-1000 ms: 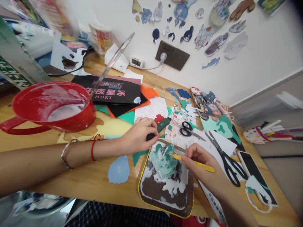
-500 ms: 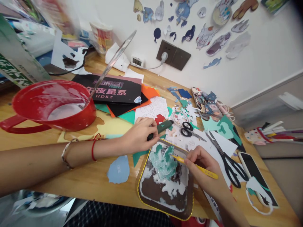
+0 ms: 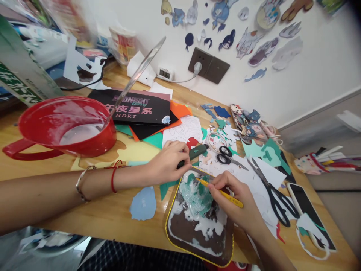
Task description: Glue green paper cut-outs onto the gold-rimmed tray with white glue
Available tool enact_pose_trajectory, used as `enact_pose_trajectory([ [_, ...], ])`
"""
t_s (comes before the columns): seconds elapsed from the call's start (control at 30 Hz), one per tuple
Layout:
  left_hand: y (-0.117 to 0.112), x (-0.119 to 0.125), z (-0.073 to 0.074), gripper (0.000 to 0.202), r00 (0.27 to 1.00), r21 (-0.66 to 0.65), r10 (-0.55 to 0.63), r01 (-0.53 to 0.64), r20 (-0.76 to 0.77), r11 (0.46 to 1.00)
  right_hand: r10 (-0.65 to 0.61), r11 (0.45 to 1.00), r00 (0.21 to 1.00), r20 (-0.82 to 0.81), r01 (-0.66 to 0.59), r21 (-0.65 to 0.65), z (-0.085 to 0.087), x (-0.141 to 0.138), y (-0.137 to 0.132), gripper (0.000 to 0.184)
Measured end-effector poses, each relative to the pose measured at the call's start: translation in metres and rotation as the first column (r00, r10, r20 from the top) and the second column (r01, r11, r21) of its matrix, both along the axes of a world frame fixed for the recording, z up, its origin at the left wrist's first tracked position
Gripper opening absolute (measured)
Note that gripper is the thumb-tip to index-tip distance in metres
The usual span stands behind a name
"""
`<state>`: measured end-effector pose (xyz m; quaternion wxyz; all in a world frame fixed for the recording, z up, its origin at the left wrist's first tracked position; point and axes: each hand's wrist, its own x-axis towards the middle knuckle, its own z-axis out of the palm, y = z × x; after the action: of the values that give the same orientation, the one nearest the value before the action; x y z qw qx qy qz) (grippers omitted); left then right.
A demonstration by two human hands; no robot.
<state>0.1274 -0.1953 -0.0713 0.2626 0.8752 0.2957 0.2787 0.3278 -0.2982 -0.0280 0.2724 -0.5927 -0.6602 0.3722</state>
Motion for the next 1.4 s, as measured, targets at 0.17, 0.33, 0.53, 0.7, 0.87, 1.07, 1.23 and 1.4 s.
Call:
enact_pose_trajectory([
  [0.17,0.001,0.0,0.0,0.017,1.0,-0.001,0.002,-0.002,-0.002,1.0,-0.007,1.0,1.0,0.01,0.007,0.023,-0.002,0.001,0.003,0.018],
  [0.33,0.002,0.001,-0.001,0.018,1.0,0.004,0.004,-0.004,-0.001,1.0,-0.004,0.998,0.999,0.045,0.001,0.07,-0.004,0.0,0.005,0.017],
  [0.53,0.001,0.0,-0.001,0.019,1.0,0.014,0.009,-0.009,0.001,1.0,0.037,0.99,0.995,0.096,-0.049,0.132,0.002,-0.003,0.006,0.016],
  [0.7,0.001,0.0,-0.002,0.019,1.0,0.021,0.016,-0.016,0.001,1.0,0.096,0.968,0.986,0.14,-0.125,0.217,0.008,-0.009,0.002,0.017],
  [0.87,0.001,0.0,-0.002,0.018,1.0,0.031,0.011,-0.011,-0.005,0.999,0.243,0.957,0.952,0.189,-0.267,0.114,0.011,-0.018,0.0,0.019],
  [1.07,0.001,0.0,-0.002,0.019,1.0,0.047,-0.003,0.004,-0.018,0.999,0.221,0.961,0.952,0.21,-0.25,0.119,0.01,-0.021,0.0,0.019],
  [1.23,0.001,0.001,-0.002,0.019,1.0,0.056,-0.01,0.011,-0.018,0.998,0.199,0.966,0.958,0.206,-0.227,0.123,0.011,-0.02,-0.004,0.018],
  [1.4,0.002,0.0,-0.003,0.02,1.0,0.059,-0.008,0.009,-0.015,0.998,0.085,0.981,0.99,0.112,-0.103,0.164,0.011,-0.004,-0.012,0.019],
])
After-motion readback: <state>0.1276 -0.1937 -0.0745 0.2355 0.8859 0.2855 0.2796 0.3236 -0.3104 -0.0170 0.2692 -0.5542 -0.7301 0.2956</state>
